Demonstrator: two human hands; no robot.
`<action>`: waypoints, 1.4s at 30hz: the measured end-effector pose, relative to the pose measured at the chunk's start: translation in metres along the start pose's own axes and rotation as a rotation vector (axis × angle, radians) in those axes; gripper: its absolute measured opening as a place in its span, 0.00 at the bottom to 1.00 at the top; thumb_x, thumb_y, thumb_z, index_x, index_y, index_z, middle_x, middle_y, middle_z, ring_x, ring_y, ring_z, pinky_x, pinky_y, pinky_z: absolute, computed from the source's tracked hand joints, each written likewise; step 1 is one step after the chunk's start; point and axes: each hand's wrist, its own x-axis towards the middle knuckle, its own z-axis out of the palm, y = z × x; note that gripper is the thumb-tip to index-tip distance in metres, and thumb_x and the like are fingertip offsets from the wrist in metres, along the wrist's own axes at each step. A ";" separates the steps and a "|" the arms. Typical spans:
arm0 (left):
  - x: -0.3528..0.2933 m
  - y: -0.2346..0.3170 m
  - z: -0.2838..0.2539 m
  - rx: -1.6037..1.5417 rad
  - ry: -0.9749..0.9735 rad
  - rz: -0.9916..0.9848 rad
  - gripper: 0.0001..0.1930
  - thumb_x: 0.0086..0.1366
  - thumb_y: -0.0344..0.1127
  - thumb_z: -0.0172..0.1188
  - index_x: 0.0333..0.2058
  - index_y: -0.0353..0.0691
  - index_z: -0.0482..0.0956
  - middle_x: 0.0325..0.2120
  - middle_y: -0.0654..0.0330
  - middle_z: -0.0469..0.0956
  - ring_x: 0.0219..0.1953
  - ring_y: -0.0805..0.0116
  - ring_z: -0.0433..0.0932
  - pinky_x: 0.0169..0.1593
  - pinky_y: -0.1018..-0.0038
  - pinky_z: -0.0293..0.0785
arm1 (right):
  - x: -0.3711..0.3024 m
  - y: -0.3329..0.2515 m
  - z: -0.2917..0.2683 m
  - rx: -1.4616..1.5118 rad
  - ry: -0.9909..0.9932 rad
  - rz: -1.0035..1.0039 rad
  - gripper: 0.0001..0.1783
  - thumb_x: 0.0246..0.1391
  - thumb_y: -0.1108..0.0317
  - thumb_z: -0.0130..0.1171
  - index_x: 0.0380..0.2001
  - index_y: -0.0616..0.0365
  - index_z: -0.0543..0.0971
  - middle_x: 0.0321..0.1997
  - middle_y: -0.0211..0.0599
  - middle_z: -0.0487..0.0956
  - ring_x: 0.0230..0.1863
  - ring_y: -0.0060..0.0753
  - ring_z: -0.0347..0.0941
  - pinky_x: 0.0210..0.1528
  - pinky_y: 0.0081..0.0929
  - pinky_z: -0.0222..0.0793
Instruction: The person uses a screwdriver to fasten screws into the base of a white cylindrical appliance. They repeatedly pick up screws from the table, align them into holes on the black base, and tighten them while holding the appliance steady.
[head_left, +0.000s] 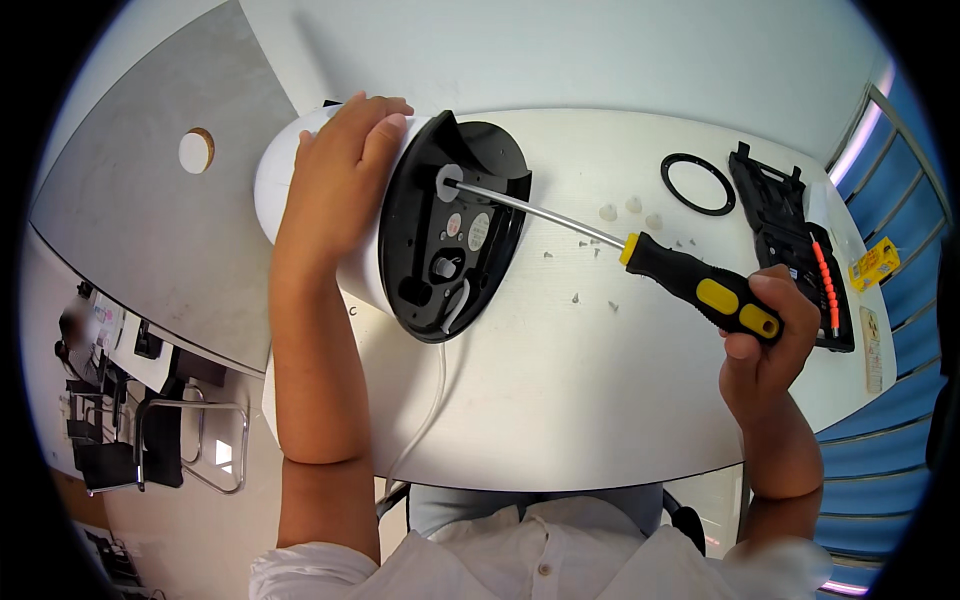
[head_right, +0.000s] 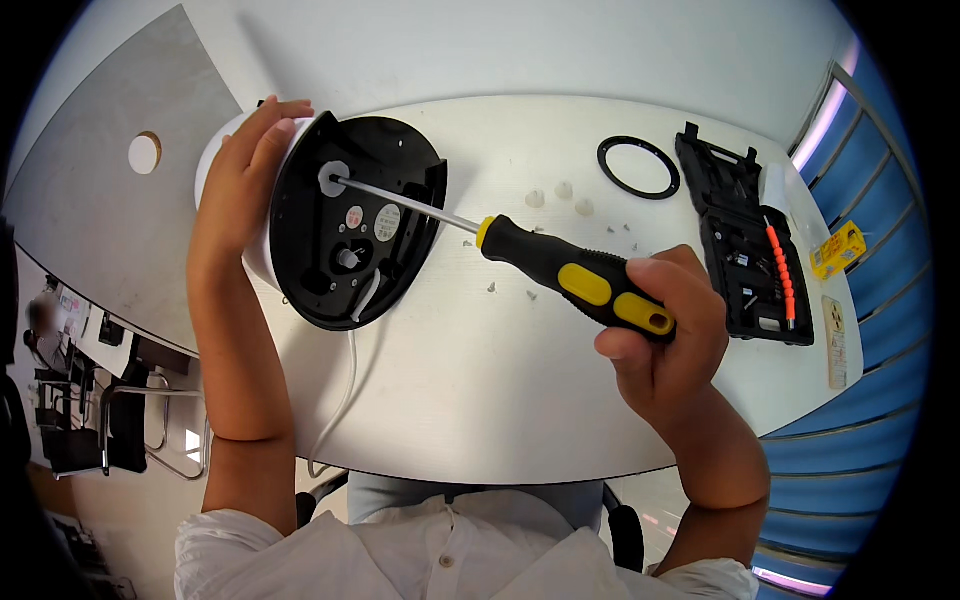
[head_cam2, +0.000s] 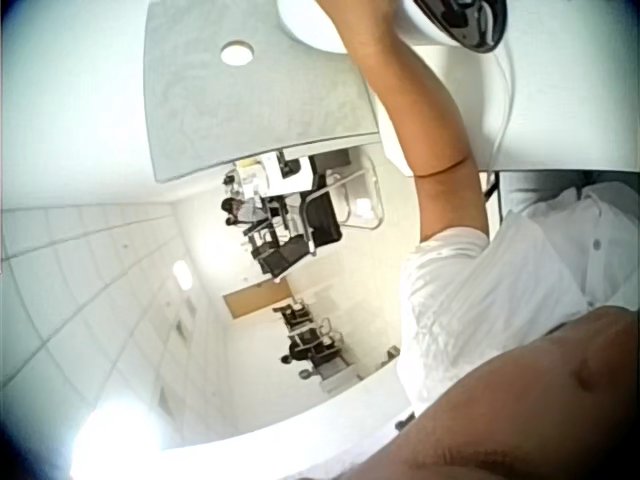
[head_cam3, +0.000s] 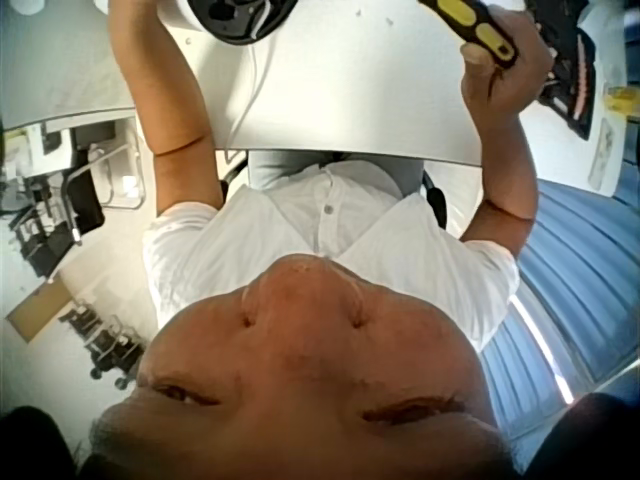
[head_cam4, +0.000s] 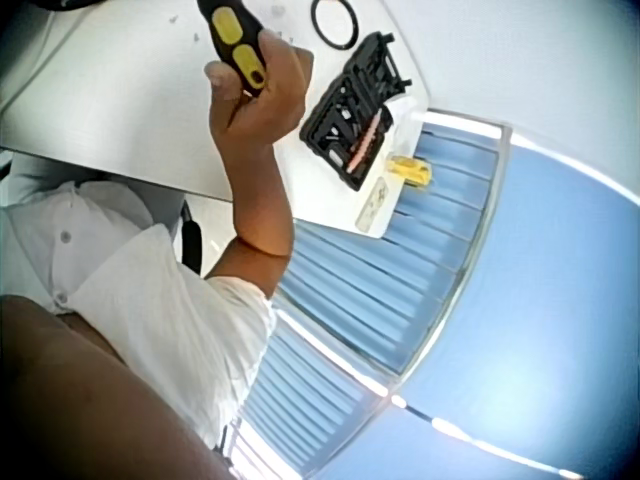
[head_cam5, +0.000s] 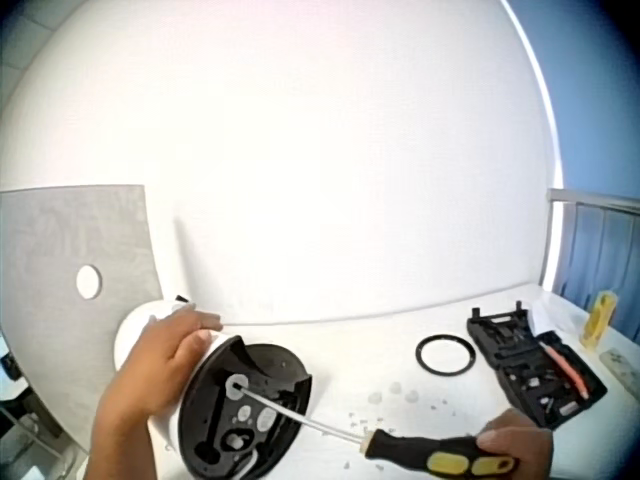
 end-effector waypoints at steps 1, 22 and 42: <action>-0.001 0.000 0.000 -0.009 -0.007 -0.008 0.19 0.66 0.46 0.39 0.44 0.44 0.75 0.48 0.57 0.73 0.61 0.51 0.60 0.64 0.47 0.38 | -0.002 0.001 0.000 0.019 -0.013 0.006 0.27 0.57 0.52 0.53 0.47 0.63 0.62 0.38 0.45 0.68 0.35 0.31 0.68 0.32 0.22 0.68; -0.003 0.000 0.000 -0.034 -0.002 -0.021 0.19 0.66 0.46 0.39 0.43 0.44 0.76 0.48 0.56 0.73 0.61 0.51 0.59 0.63 0.46 0.38 | 0.021 -0.006 -0.013 -0.260 -0.059 -0.117 0.22 0.51 0.59 0.61 0.42 0.59 0.67 0.37 0.44 0.70 0.36 0.34 0.68 0.34 0.24 0.66; -0.003 0.006 0.001 -0.126 0.007 -0.011 0.19 0.65 0.44 0.39 0.40 0.41 0.76 0.37 0.58 0.74 0.45 0.54 0.71 0.61 0.48 0.45 | 0.004 -0.004 -0.003 -0.064 0.011 0.100 0.25 0.52 0.53 0.60 0.44 0.60 0.67 0.37 0.41 0.71 0.39 0.33 0.68 0.39 0.25 0.67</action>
